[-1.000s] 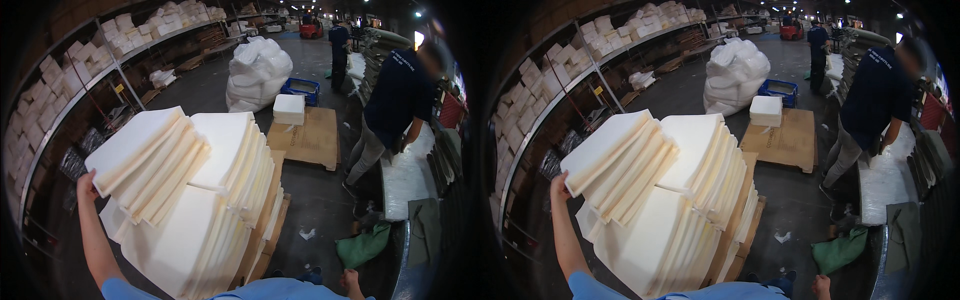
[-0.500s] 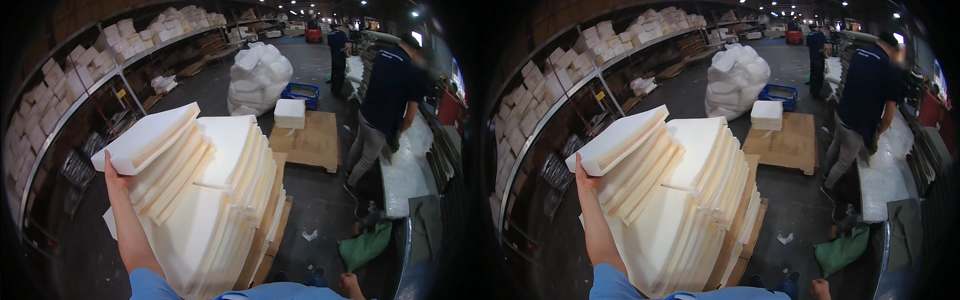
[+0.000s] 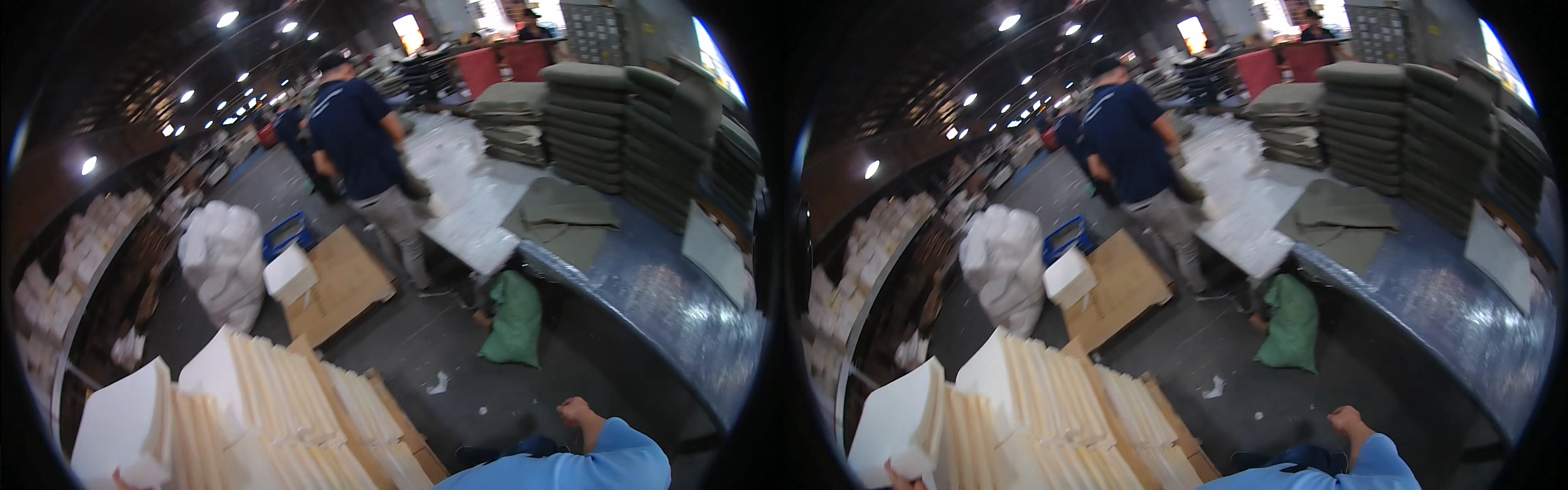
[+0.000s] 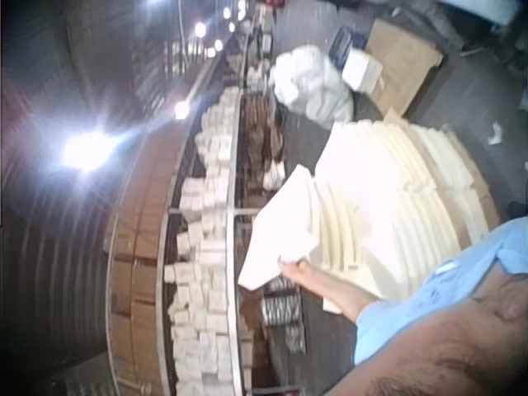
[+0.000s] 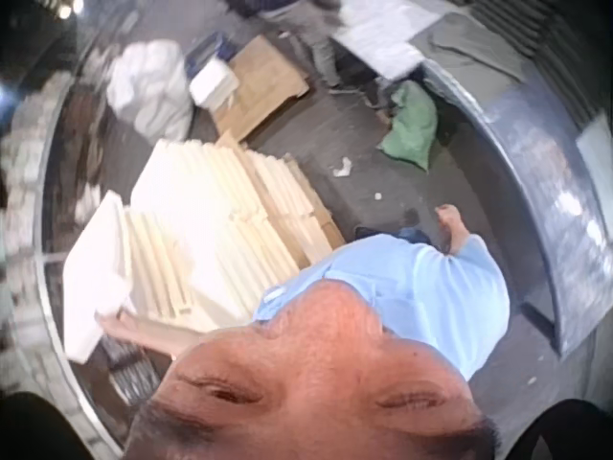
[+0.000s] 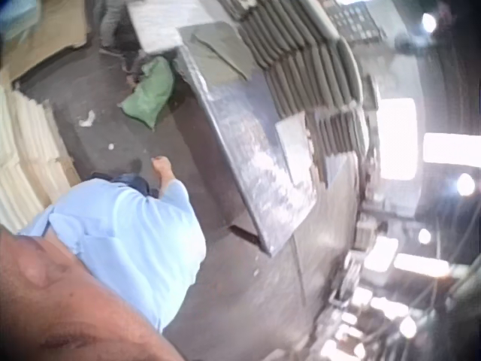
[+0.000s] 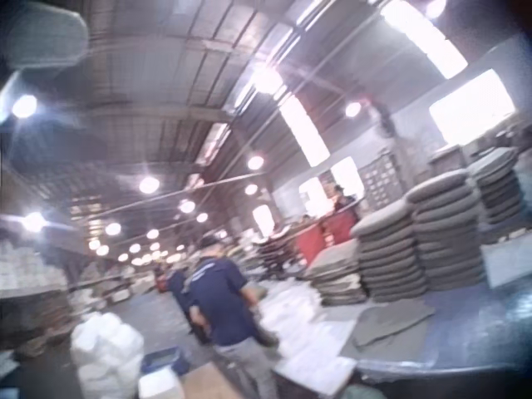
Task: The person assembles cushions by inserting white foam into green fabric covers. They retrieve foam pieces, open the fabric covers, insert the foam, and place the finished cushions on a stack. The process is repeated for multiple cushions.
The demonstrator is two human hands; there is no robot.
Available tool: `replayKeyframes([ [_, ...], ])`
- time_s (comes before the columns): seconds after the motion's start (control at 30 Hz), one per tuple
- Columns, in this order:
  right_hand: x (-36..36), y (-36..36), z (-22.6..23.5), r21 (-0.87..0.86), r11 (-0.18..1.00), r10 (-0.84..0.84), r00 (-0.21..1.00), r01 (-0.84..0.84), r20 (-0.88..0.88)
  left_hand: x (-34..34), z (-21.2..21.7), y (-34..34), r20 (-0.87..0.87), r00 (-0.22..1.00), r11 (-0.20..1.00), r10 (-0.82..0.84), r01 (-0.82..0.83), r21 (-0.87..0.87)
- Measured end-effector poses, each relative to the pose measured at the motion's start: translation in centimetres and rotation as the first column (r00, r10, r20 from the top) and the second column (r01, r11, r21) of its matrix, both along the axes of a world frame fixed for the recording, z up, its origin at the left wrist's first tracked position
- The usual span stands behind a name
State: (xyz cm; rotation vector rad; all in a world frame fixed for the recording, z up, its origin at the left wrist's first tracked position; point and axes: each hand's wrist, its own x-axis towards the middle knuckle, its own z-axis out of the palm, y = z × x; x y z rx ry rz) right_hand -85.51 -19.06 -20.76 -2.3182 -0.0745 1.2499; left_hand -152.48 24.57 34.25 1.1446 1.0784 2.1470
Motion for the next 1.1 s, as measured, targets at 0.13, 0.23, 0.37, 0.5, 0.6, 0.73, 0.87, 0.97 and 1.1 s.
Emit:
replayKeyframes([
  [0.13, -0.5, -4.1, -0.6, 0.079, 0.987, -0.135, 0.99, 0.139, -0.051, 4.3, 1.0, -7.6, 0.087, 0.996, 0.998, -0.018, 0.023, -0.052],
  [0.23, -1.3, -6.6, 0.1, 0.144, 0.968, -0.19, 0.976, 0.204, -0.103, 12.4, 1.3, -13.4, 0.075, 0.967, 0.968, -0.243, 0.247, -0.051],
  [0.37, -1.3, -13.4, 1.7, 0.32, 0.876, -0.3, 0.926, 0.362, -0.228, 24.2, -2.5, -19.5, 0.147, 0.797, 0.783, -0.586, 0.603, -0.15],
  [0.5, -1.2, -21.9, 4.6, 0.428, 0.644, -0.417, 0.76, 0.634, -0.498, 34.3, -7.2, -26.0, 0.251, 0.545, 0.47, -0.8, 0.829, -0.303],
  [0.6, -1.0, -28.8, 5.8, 0.474, 0.412, -0.458, 0.627, 0.778, -0.63, 41.9, -11.6, -30.3, 0.352, 0.326, 0.155, -0.878, 0.887, -0.435],
  [0.73, 0.0, -36.8, 8.1, 0.448, 0.319, -0.51, 0.55, 0.835, -0.662, 52.3, -17.8, -35.0, 0.433, 0.076, -0.214, -0.898, 0.785, -0.582],
  [0.87, 0.1, -43.8, 9.8, 0.487, 0.19, -0.388, 0.52, 0.853, -0.761, 63.3, -24.1, -39.4, 0.523, -0.177, -0.514, -0.834, 0.596, -0.617],
  [0.97, -0.3, -46.0, 9.8, 0.497, -0.021, -0.45, 0.436, 0.868, -0.78, 71.6, -27.1, -41.6, 0.588, -0.341, -0.68, -0.733, 0.404, -0.613],
  [1.1, 2.5, -47.0, 9.9, 0.534, -0.01, -0.705, 0.373, 0.845, -0.603, 83.1, -31.5, -44.3, 0.579, -0.516, -0.761, -0.631, 0.271, -0.589],
])
